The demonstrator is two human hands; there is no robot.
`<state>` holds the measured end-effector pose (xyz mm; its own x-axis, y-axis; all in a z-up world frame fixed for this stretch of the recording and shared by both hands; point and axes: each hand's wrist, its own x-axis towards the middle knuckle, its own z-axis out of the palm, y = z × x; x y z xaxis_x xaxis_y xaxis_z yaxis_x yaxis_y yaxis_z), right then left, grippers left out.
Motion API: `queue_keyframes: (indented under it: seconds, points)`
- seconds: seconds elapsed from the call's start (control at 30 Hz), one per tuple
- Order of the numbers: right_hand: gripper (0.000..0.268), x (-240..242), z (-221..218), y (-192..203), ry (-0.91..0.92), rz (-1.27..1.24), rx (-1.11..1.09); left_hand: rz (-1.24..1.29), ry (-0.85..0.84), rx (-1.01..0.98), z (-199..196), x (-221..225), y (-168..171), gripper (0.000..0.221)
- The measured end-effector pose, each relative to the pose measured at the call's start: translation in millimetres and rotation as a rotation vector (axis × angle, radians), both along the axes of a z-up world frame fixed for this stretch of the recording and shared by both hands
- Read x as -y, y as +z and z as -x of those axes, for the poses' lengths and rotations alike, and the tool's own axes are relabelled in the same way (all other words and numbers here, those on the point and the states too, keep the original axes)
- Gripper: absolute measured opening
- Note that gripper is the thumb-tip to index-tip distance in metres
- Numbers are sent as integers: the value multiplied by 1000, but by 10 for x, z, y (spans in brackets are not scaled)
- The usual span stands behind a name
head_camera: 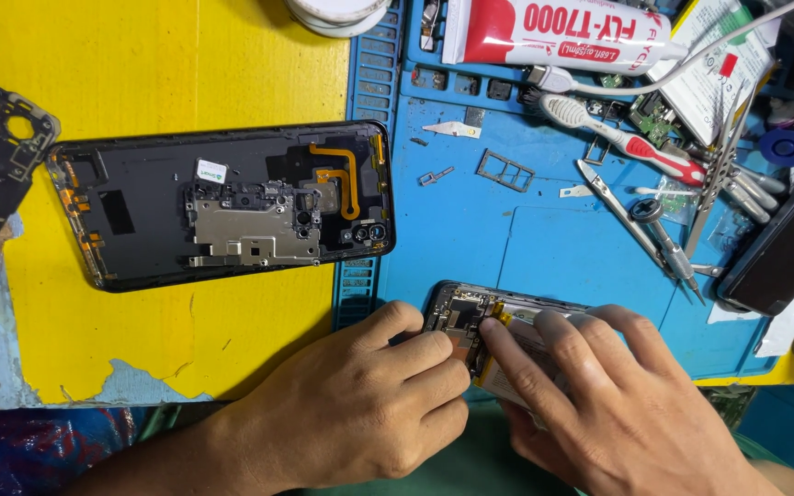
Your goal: The person replaces a battery in a disassembled smartphone using their hands and a screwdriver, then attaches the internal components and housing before plugging in a charging cable.
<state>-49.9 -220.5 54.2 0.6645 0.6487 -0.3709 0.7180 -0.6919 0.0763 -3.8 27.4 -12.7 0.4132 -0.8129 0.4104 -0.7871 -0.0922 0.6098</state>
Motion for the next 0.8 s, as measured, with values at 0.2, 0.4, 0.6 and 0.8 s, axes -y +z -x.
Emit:
queue_keyframes:
  seconds: [0.2,0.4,0.6,0.8]
  points:
    - [69,-34,-7,-16,5,-98,38,35,6,-28,10,6,-4,35]
    - [70,63,93,-111,-102,-146,-13,59,-46,-142,-24,-13,20,25]
    - [65,39,107,-133,-119,-193,25,43,-21,-121,-22,-8,27,26]
    - [68,82,88,-140,-80,-165,16,46,-20,-138,-40,-9,42,28]
